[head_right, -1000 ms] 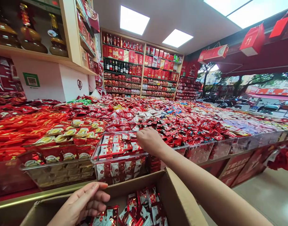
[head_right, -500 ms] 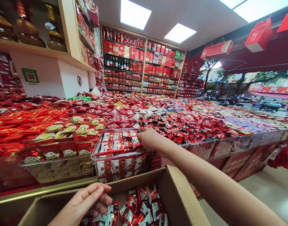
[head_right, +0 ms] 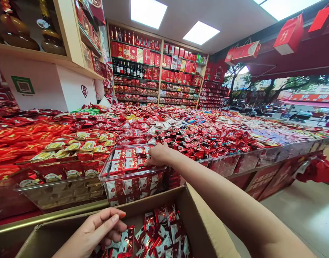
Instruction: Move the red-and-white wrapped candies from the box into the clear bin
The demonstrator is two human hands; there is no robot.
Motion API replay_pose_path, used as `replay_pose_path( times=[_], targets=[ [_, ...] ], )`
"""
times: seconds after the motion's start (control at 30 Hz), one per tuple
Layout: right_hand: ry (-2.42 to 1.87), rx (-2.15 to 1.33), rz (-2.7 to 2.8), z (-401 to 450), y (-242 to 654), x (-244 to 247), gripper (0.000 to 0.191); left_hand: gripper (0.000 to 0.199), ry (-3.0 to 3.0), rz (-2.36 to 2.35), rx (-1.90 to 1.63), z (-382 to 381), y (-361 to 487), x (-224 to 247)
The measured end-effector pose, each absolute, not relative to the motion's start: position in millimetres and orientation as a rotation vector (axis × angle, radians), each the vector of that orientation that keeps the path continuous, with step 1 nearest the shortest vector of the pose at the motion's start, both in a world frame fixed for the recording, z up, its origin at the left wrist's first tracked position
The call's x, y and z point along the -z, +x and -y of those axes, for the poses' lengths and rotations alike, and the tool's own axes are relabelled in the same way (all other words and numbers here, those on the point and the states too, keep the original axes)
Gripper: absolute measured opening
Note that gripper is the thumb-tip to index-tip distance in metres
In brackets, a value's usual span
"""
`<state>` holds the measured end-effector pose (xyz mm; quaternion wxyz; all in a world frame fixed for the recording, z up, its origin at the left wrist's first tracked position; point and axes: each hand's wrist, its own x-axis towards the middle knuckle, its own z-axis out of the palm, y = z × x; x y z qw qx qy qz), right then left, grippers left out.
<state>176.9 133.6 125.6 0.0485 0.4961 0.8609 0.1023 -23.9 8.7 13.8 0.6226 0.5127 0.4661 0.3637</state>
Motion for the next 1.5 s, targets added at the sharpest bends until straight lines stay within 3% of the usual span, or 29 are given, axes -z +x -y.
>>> replay_pose_path(
  times=[0.13,0.37,0.5,0.77,1.2,1.5],
  targets=[
    [1.514,-0.424,-2.624,-137,176,-125,0.026,0.028,1.222,-1.06,-0.805,-9,-26,-13],
    [1.421,-0.775,-2.802,-124,164,-119,0.025,0.03,1.298,-1.022,-0.776,-9,-28,-10],
    [1.419,-0.647,-2.806,-122,158,-113,0.026,0.031,1.309,-1.021,-0.756,-7,-28,-11],
    [1.347,-0.076,-3.01,-136,163,-110,0.028,0.024,1.411,-1.034,-0.697,-4,-29,-11],
    [1.367,-0.005,-2.968,-141,158,-112,0.03,0.025,1.572,-1.125,-0.593,-2,-29,-13],
    [1.532,-0.103,-3.157,-130,166,-124,0.02,0.028,1.85,-1.238,-0.454,-2,-30,-22]
  ],
)
